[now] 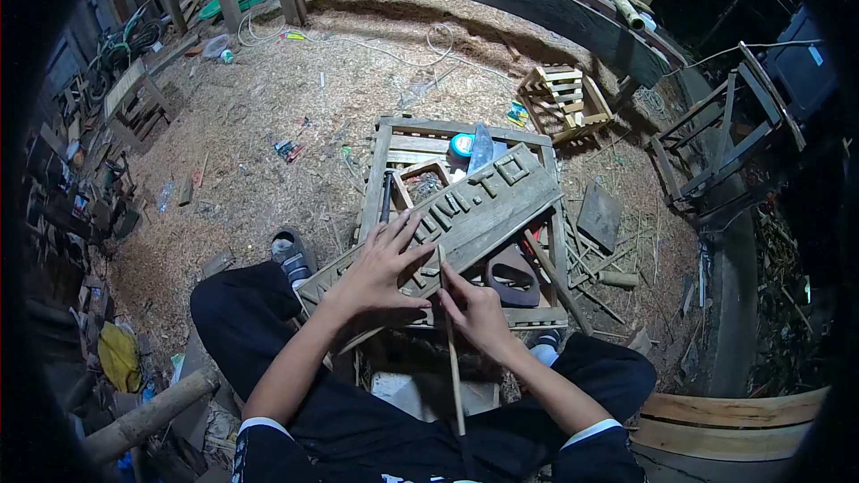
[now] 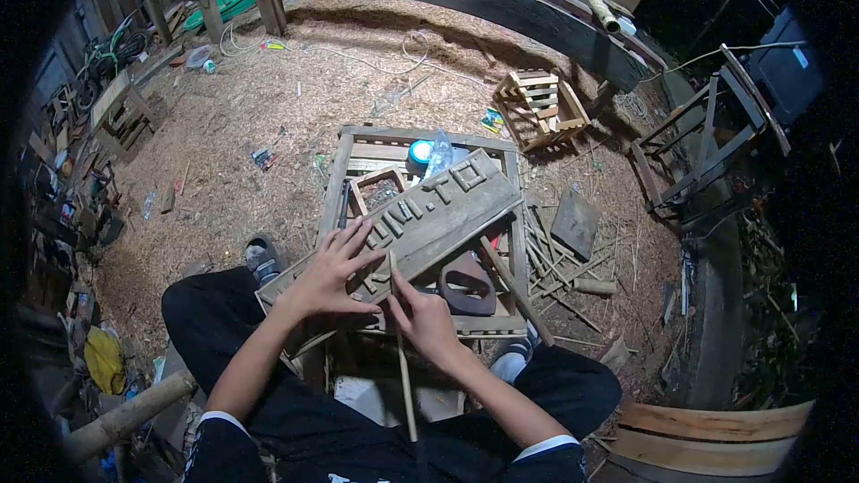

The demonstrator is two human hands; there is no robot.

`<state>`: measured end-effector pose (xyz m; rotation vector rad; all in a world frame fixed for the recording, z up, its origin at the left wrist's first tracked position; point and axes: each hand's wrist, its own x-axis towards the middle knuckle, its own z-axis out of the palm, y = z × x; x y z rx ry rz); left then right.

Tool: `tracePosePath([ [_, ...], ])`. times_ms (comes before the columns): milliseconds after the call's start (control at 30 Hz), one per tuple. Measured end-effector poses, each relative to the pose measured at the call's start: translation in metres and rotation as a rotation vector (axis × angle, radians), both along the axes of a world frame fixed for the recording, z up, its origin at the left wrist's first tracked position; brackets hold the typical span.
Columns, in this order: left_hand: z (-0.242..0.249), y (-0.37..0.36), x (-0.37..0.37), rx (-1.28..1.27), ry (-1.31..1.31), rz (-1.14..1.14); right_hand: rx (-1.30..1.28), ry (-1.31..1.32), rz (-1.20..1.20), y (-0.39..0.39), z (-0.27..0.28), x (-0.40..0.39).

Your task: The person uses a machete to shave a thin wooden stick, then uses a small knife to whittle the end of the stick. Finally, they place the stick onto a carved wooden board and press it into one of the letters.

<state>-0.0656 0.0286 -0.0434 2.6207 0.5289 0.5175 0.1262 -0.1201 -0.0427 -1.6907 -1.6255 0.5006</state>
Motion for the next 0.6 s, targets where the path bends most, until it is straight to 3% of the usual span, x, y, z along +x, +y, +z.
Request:
tracePosePath([
  [367, 0.003, 0.0, 0.003, -0.035, -0.079, 0.01, -0.06, -0.057, 0.046, -0.002, 0.011, 0.007],
  [600, 0.006, -0.001, 0.008, -0.074, -0.059, 0.058, -0.032, 0.062, 0.035, -0.002, 0.011, 0.004],
])
